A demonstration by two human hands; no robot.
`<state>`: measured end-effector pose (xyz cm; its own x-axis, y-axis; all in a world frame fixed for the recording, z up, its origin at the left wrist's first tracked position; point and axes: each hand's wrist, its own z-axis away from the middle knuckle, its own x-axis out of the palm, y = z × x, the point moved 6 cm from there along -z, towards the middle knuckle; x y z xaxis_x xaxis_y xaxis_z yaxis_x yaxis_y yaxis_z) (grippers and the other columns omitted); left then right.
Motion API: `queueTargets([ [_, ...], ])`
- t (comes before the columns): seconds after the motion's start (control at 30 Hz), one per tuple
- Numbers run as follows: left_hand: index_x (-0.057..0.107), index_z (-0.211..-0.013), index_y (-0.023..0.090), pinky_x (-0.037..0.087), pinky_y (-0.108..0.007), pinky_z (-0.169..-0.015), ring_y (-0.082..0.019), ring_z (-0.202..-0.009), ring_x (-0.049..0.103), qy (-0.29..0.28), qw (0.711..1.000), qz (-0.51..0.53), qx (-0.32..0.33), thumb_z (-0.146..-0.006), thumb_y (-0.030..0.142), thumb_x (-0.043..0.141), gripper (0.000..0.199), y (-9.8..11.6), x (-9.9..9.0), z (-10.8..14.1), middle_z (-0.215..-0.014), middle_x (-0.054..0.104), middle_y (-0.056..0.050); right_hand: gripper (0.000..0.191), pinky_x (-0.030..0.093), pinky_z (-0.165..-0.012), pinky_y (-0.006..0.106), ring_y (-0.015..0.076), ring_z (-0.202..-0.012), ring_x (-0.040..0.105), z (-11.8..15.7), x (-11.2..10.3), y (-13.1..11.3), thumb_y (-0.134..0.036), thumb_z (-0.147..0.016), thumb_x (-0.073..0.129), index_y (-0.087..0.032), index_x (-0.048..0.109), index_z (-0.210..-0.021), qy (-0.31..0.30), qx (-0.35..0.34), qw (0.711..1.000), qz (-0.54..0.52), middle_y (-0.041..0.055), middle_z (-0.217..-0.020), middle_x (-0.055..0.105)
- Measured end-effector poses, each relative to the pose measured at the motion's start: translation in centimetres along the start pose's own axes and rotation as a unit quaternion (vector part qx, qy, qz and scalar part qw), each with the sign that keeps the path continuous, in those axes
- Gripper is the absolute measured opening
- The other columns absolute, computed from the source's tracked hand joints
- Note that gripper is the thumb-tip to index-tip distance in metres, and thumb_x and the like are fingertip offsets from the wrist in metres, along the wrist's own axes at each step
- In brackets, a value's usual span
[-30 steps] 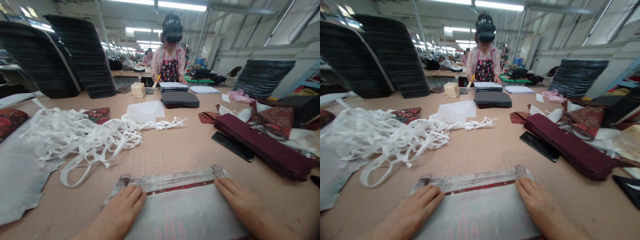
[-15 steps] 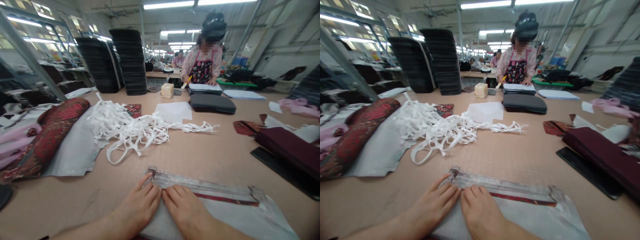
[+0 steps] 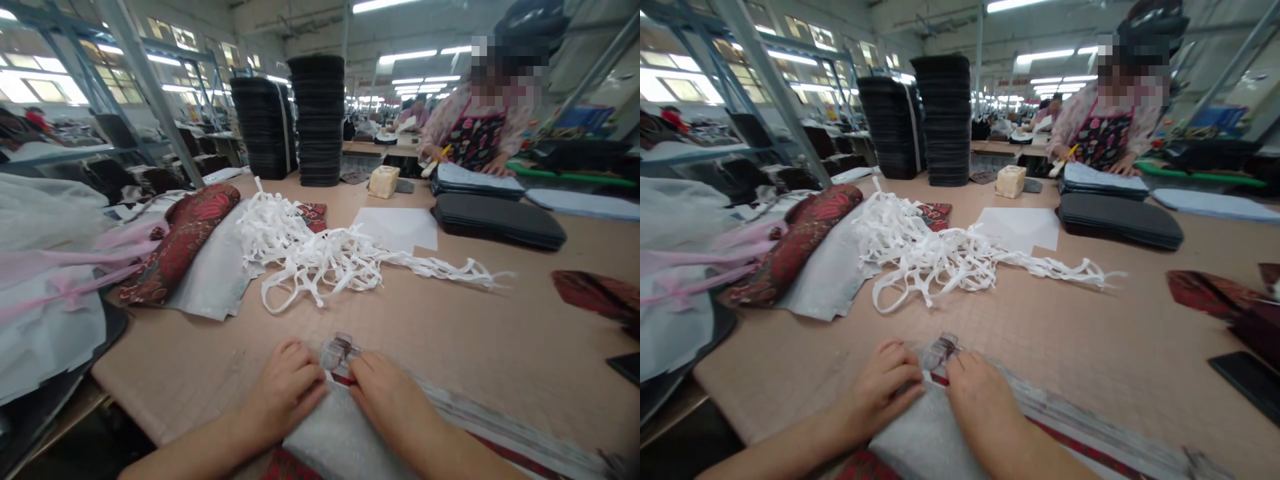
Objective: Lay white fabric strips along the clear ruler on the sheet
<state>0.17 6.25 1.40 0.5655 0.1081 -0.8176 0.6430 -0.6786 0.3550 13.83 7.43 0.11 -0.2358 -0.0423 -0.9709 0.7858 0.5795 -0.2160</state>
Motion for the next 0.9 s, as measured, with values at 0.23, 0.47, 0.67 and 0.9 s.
queueTargets([
  [0.23,0.060,-0.088,0.018,0.038,-0.033,-0.075,-0.017,-0.080,0.051,0.017,0.998,0.046,-0.035,-0.085,0.024,0.050,0.012,-0.2,-0.9,-0.3,-0.083,0.060,-0.004,0.015,0.041,-0.063,0.027,0.0171,-0.072,0.053,0.4,-1.4,-0.2,-0.004,-0.068,0.052,-0.019,0.049,-0.068,-0.015,-0.001,0.990,-0.143,0.0013,-0.074,0.057],
  [0.47,0.058,-0.093,0.019,0.040,-0.030,-0.072,-0.016,-0.075,0.054,0.014,0.992,0.093,-0.078,-0.084,0.022,0.053,0.011,-0.9,0.3,0.0,-0.077,0.061,-0.001,0.024,0.042,-0.067,0.023,0.0124,-0.074,0.055,-0.7,-1.0,0.4,-0.002,-0.083,0.035,-0.021,0.049,-0.090,-0.028,-0.005,0.937,-0.347,-0.0013,-0.081,0.058],
  [0.67,0.054,-0.089,0.017,0.039,-0.032,-0.075,-0.018,-0.083,0.051,0.025,0.993,0.035,-0.110,-0.079,0.019,0.057,0.011,-1.5,0.7,0.4,-0.087,0.058,-0.003,0.022,0.041,-0.070,0.025,0.0152,-0.079,0.052,-2.5,-0.3,-0.4,0.001,-0.079,0.044,-0.018,0.055,-0.085,-0.001,-0.089,0.970,-0.228,0.0010,-0.082,0.058],
  [0.9,0.059,-0.088,0.019,0.034,-0.033,-0.073,-0.016,-0.076,0.047,-0.030,0.996,-0.085,0.016,-0.091,0.017,0.040,0.019,0.3,1.0,0.4,-0.080,0.057,-0.001,0.019,0.039,-0.065,0.023,0.0135,-0.073,0.050,-3.9,0.2,-0.5,0.000,-0.081,0.049,-0.016,0.058,-0.074,-0.020,-0.116,0.981,-0.155,0.0008,-0.077,0.053],
])
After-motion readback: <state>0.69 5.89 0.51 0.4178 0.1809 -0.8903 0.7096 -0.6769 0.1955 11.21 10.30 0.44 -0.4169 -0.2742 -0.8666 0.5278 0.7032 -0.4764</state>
